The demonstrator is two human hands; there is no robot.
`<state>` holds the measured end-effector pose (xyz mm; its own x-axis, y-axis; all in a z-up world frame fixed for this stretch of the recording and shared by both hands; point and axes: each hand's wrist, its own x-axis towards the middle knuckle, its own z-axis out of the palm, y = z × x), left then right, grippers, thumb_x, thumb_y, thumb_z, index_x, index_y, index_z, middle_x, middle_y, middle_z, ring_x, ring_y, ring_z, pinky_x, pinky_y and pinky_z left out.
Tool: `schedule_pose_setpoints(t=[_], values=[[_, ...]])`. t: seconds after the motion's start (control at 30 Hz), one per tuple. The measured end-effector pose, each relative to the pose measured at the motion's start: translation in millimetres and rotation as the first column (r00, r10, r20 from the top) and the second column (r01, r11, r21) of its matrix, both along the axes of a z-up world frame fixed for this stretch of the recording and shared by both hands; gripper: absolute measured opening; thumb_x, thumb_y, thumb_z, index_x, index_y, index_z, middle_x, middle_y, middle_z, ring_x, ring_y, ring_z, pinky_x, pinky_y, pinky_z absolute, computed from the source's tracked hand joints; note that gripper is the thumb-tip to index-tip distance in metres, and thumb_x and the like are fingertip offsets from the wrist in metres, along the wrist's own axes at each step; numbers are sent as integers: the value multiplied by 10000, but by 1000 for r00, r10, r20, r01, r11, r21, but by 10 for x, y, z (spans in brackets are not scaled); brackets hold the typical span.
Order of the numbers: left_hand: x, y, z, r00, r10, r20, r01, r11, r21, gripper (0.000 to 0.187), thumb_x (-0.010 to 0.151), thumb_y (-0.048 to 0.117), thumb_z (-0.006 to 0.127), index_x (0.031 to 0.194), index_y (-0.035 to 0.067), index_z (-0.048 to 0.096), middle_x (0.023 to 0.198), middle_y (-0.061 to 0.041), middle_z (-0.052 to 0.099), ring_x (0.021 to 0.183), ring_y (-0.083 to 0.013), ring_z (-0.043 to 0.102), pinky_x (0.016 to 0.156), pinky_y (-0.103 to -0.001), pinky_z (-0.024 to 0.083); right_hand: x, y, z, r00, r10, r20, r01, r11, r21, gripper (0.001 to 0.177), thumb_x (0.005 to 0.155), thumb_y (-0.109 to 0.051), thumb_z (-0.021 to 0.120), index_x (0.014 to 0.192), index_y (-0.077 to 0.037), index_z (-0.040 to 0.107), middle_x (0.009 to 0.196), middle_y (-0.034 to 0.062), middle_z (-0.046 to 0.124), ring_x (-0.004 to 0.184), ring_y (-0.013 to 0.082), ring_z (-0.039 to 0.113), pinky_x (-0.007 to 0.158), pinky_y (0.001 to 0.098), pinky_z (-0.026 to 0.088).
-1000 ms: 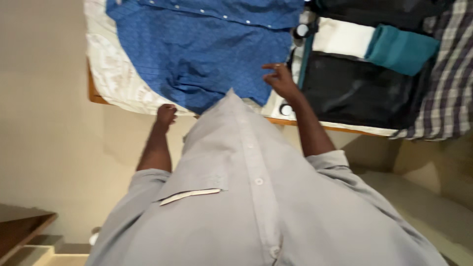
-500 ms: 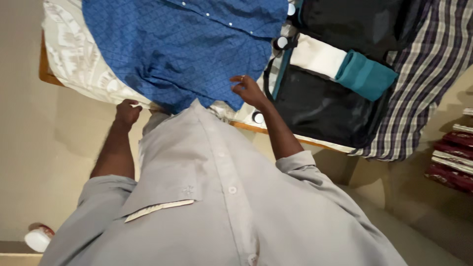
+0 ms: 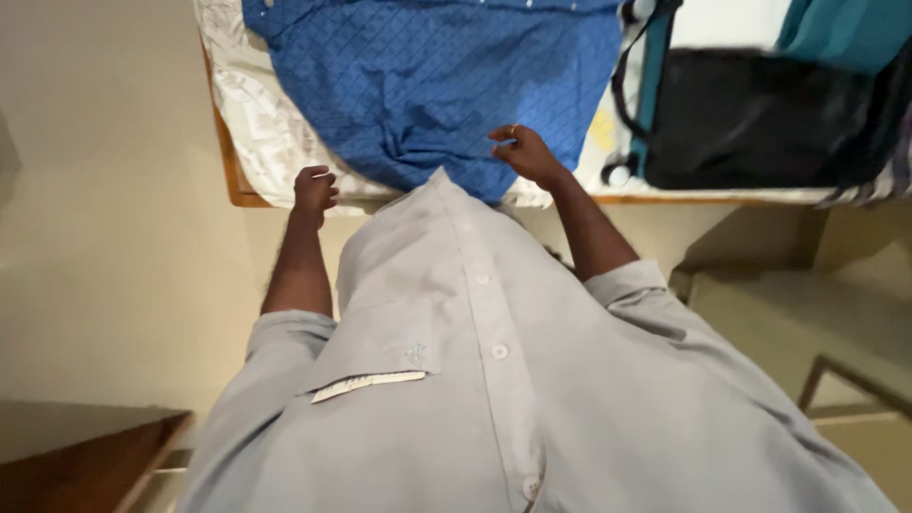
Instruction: The person picks up a blue patterned shirt from a pile of clothes on a bed, then buttons it up one by one while holding it. After buttoning, the person lays the shirt flat on the bed and smooths it out.
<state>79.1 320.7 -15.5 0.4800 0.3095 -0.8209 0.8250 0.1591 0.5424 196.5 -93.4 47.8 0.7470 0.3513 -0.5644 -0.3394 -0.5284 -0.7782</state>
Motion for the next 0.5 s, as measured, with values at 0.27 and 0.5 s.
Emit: schedule_pose_setpoints(t=[0.27, 0.5], values=[[203, 329, -4, 967, -249, -59, 247, 968, -41, 381, 915, 109, 674, 1287, 99, 593, 992, -100, 683, 770, -197, 676, 584, -339, 530, -416, 185, -172, 900, -384, -208, 389, 921, -18, 378, 931, -160, 675, 1297, -66, 658, 1194, 54, 652, 1015, 168, 643, 827, 358, 557], [469, 247, -105, 925, -369, 90, 375, 925, -60, 425, 898, 60, 681, 1304, 88, 560, 1038, -125, 652, 796, -194, 669, 596, -332, 524, -690, -291, -191, 614, -718, -329, 766, 643, 28, 365, 975, -121, 617, 1334, -70, 648, 1047, 33, 650, 948, 159, 660, 815, 347, 566]])
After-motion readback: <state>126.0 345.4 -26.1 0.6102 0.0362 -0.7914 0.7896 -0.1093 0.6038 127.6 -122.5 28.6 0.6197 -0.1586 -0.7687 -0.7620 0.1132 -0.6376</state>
